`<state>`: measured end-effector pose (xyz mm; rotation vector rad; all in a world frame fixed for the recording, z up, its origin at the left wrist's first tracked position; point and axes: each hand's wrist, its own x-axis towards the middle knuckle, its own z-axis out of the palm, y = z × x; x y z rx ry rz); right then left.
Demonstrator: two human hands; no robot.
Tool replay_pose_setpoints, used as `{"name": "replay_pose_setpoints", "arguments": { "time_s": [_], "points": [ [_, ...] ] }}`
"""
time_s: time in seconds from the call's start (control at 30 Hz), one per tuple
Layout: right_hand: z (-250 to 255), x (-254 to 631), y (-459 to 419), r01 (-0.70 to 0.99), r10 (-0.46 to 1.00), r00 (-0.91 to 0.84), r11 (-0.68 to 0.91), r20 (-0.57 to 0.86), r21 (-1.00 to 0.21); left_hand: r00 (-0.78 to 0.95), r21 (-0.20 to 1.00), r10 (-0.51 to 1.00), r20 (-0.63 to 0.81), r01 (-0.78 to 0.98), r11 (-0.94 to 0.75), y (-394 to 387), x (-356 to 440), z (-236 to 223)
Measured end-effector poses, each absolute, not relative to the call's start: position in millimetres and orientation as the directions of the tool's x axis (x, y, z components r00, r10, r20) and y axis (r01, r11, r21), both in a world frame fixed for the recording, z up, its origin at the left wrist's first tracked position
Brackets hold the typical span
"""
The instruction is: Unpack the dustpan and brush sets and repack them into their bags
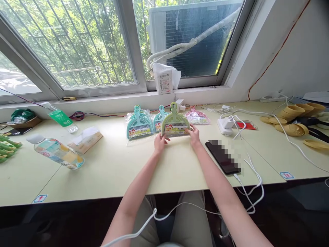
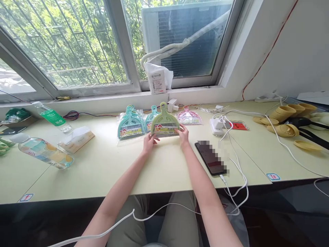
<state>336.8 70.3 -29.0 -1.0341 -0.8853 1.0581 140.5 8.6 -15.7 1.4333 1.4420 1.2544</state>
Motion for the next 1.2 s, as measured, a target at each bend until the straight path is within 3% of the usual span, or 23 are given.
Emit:
{"name": "replay_pose_setpoints", "arguments": {
  "time_s": [0.13,0.2,0.37,0.43,0.53,0.6,0.73,0.93,1.07,1.2],
  "points": [
    [-37,332,75,-0.08,0.949,0.246,0.222,0.196,-0.972,-0.272,0.804,0.941,0.202,0.594,-0.001,19,126,-18],
    [-43,331,78,0.07,0.928,0.282,0.232,0.242,-0.97,-0.287,0.744,0.92,0.268,0.668,-0.009,18,119,-18],
    [-47,322,93,0.252,0.885,0.378,0.184,0.272,-0.95,-0.237,0.578,0.784,0.574,0.795,-0.183,10,113,-17],
    [-44,313,101,0.298,0.879,0.375,0.186,0.293,-0.936,-0.11,0.466,0.763,0.637,0.844,-0.267,7,115,-15],
    [-40,299,114,0.405,0.86,0.359,0.207,0.363,-0.891,0.247,0.276,0.795,0.554,0.846,-0.455,7,118,-17],
    [-39,293,122,0.498,0.85,0.346,0.192,0.397,-0.845,0.36,0.21,0.82,0.446,0.848,-0.487,9,120,-21],
    [-40,291,131,0.609,0.878,0.283,0.146,0.385,-0.78,0.28,0.174,0.888,0.364,0.917,-0.36,16,122,-26],
    [-39,290,131,0.672,0.911,0.183,0.159,0.37,-0.723,0.252,0.086,0.882,0.399,0.947,-0.309,19,129,-23],
    [-32,308,132,0.697,0.846,0.281,0.144,0.452,-0.703,0.21,0.118,0.903,0.374,0.955,-0.271,22,131,-24],
    [-29,351,135,0.853,0.836,0.313,-0.039,0.45,-0.521,0.188,0.179,0.927,0.323,0.95,-0.255,23,130,-26]
  ]
}}
